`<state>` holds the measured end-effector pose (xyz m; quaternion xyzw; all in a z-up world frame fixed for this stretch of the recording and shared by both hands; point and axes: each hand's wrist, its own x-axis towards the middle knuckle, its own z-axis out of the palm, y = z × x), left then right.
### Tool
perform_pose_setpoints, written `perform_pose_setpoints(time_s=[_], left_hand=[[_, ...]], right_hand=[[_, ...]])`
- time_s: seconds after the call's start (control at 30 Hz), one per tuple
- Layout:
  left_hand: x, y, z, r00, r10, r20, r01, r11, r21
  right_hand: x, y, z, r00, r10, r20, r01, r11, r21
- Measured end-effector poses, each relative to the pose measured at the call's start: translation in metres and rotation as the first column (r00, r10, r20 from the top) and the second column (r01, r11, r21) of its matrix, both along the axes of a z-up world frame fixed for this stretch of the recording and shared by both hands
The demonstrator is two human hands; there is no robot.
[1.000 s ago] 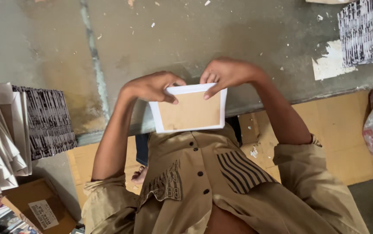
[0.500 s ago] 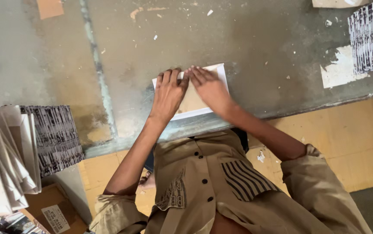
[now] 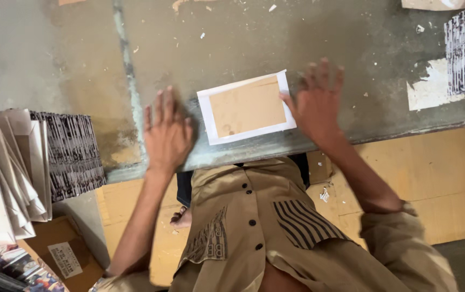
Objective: The person applies an adhesive substance to the back of photos and mounts them onto cardstock boards by hand, using a small block to smooth the surfaces before stacking them.
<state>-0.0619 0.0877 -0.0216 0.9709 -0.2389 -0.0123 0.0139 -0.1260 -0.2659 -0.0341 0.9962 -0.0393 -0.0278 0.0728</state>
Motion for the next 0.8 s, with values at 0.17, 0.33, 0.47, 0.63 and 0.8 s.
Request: perform_pose_setpoints(time_s=[0.17,0.33,0.47,0.63,0.8], left_hand=[[-0.002,-0.087,-0.018,0.983,-0.168,0.073,0.182,0.930,-0.320],[0.018,-0.111,-0.004,0.995,-0.090,-0.035,0.069,0.918,-0.390],[0.014,-0.090,0.006,0.991,0.130,0.025,-0.092,0.817,-0.568],[-0.010,-0.052,-0.001,0.936,0.158,-0.314,-0.330,0.090,-0.940],[-0.020,-0.017,-0.034,0.761,-0.384,-0.523,-0.630,-0.241,-0.739]], right_hand=[[0.020,0.063,-0.022,0.933,0.284,0.220,-0.321,0.935,0.151],[0.048,0.056,-0.015,0.954,0.104,0.283,-0.228,0.863,0.451],[0.059,0.049,0.020,0.904,0.074,0.422,-0.304,0.804,0.511],[0.048,0.041,0.083,0.982,0.012,0.186,-0.159,0.576,0.802],[0.041,0.028,0.103,0.993,-0.021,0.117,-0.102,0.350,0.931]])
